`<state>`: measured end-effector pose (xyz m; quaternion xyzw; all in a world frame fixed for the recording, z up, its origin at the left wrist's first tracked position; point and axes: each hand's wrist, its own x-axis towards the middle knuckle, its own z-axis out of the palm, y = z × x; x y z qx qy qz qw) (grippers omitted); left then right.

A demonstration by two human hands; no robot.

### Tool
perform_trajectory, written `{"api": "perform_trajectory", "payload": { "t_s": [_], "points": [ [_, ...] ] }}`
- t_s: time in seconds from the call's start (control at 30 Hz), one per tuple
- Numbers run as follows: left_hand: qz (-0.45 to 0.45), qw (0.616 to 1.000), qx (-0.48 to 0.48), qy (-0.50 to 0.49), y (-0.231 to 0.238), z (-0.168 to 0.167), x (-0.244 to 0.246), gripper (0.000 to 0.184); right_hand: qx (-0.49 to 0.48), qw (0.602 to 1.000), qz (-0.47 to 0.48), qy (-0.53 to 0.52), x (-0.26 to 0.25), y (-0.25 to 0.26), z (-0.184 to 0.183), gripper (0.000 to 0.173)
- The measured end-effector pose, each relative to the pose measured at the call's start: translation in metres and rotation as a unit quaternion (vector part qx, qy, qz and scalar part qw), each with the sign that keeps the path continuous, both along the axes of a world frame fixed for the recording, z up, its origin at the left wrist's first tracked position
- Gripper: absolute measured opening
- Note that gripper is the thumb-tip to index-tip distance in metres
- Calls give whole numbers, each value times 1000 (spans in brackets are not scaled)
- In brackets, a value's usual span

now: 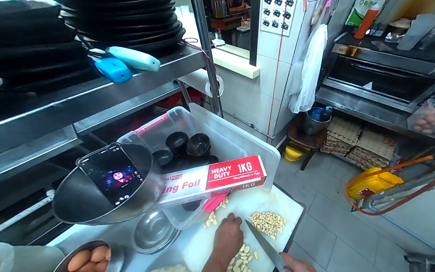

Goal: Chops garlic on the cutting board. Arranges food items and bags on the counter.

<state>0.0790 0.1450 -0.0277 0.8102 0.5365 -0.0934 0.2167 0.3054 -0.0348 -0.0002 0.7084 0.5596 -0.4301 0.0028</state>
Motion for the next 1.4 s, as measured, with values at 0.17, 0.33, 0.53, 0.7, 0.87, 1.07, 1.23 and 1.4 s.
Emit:
{"api": "perform_trajectory", "payload": {
  "t_s": [0.17,0.33,0.53,0.7,0.87,1.07,1.23,1.4],
  "points": [
    [48,990,-7,-130,-4,-18,1,32,20,1000,-9,-18,0,3,1,46],
    [68,986,-3,-155,-7,-21,-3,21,21,997,37,-61,-5,4,15,48],
    [50,984,23,-168,-5,-25,-6,19,11,995,60,-81,-10,16,16,46],
    [19,993,-59,-105,2,-6,-6,23,7,998,51,-33,-2,31,3,47],
    [142,988,-4,-53,22,9,-10,36,1,1000,21,-18,0,21,2,48],
    [170,976,122,63,28,-9,-4,40,17,999,14,-24,1,5,-6,42],
    [184,981,39,-40,18,-11,-11,30,19,1000,8,-14,4,-3,-11,42],
    [100,978,148,-109,8,-31,-26,38,13,1000,14,-14,5,-3,-13,42]
  ]
}}
